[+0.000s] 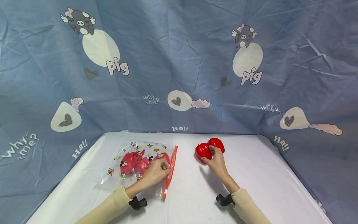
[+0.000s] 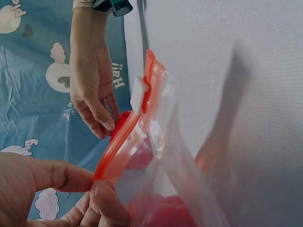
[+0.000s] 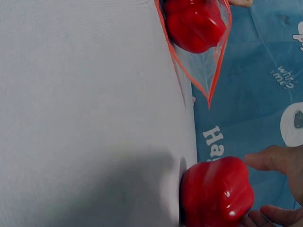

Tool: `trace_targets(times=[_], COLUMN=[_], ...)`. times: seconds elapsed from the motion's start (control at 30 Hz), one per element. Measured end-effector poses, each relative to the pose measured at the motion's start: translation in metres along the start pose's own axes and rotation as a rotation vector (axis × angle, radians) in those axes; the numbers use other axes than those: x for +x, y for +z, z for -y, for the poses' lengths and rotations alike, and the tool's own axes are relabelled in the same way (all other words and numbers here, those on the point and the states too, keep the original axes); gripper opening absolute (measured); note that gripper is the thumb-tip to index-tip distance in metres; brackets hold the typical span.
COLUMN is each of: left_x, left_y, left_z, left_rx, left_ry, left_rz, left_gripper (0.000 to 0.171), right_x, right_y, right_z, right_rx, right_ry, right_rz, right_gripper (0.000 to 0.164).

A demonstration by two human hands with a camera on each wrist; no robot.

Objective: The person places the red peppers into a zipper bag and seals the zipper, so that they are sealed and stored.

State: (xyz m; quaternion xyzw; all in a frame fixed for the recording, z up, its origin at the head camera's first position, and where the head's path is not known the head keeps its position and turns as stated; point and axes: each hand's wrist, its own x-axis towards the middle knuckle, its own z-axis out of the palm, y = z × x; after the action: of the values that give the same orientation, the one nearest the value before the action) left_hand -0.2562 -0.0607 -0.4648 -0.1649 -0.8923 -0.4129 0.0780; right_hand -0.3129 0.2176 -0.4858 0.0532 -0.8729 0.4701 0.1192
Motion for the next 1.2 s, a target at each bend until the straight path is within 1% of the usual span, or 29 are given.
trace_targets(times=[0.17, 0.4, 0.57, 0.93, 1.2], left_x=[0.0, -0.001, -0.001, -0.001, -0.001], left_y=[0.0, -0.001, -0.002, -0.002, -0.001], left_z=[0.0, -0.002, -0.003, -0.003, -0.002], left_rx=[-0.007, -0.008, -0.008, -0.007, -0.012], left_ry=[0.002, -0.002, -0.002, -0.004, -0.004], left_rz=[0.004, 0.01, 0.011, 0.01, 0.015], left_gripper=[0.007, 0.006, 0.007, 0.006, 0.006], right_x=[0.0, 0.0, 0.001, -0.001, -0.003], right_y=[0.006, 0.01, 0.011, 0.013, 0.013], right_z=[-0.001, -0.001, -0.004, -0.013, -0.015], right_rx=[-0.036, -0.091, -0.085, -0.078, -0.055], right_ry=[-0.003, -0.025, -0.028, -0.002, 0.046], right_rz=[-0.02, -0.048, -0.056, -0.073, -0.049], right_gripper=[0.067, 0.065, 0.065, 0.067, 0.071])
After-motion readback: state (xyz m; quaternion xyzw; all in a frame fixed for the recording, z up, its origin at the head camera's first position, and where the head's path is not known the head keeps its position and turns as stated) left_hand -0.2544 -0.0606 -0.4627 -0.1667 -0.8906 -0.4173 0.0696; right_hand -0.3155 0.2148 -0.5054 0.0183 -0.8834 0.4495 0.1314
